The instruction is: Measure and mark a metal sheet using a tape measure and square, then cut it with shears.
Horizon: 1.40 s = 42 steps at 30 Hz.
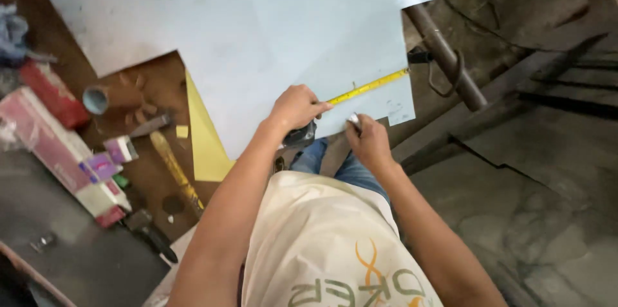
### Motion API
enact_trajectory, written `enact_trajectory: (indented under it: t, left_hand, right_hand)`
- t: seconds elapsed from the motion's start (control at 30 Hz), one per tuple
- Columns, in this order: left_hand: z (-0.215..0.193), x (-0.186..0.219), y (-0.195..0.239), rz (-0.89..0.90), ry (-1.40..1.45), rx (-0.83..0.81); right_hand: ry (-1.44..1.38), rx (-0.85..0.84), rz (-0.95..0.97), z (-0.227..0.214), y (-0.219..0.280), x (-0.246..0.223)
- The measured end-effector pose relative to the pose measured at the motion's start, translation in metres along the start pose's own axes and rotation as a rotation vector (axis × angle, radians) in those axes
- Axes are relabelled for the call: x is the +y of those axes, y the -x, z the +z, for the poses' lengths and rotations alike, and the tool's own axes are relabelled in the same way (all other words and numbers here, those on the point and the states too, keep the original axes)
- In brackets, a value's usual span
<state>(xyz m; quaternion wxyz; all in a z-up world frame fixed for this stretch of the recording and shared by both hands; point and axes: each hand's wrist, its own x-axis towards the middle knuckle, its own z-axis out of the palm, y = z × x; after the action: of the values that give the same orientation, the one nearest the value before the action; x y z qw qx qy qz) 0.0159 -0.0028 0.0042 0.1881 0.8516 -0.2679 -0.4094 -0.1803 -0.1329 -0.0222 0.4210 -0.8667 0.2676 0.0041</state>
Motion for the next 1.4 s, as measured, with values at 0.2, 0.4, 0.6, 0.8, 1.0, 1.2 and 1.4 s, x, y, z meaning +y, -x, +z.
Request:
enact_trajectory:
  t: [0.2,0.4,0.6,0.8,1.0,1.2,1.4]
  left_hand:
    - [-0.045,0.003,-0.036,0.016,0.17,0.038]
    - [-0.089,0.017,-0.05,-0.077,0.03,0.039]
    - [-0.098,0.017,-0.051,-0.102,-0.093,0.061]
    - [-0.088,0.012,-0.057,-0.152,-0.138,0.158]
    - [-0.097,0.013,-0.062,-0.163,-0.155,0.222]
    - [-0.098,0.006,-0.069,-0.177,-0.12,0.176]
    - [-0.098,0.003,-0.072,-0.171,-0.136,0.164]
  right_hand:
    - [-0.028,0.007,0.061,-0.01,-0.005,-0.016]
    - [-0.035,-0.095,0.143,-0.015,-0.009,-0.012]
    - [-0.09,0.034,0.086,-0.023,-0.032,-0.028]
    - [-0.148,0.029,0.046,-0.026,-0.113,-0.069]
    - [-0.188,-0.01,0.044,-0.007,-0.154,-0.076]
    - [-0.107,0.094,-0.208,0.023,-0.16,-0.054]
    - [-0.019,0.031,-0.091,0.018,-0.162,-0.068]
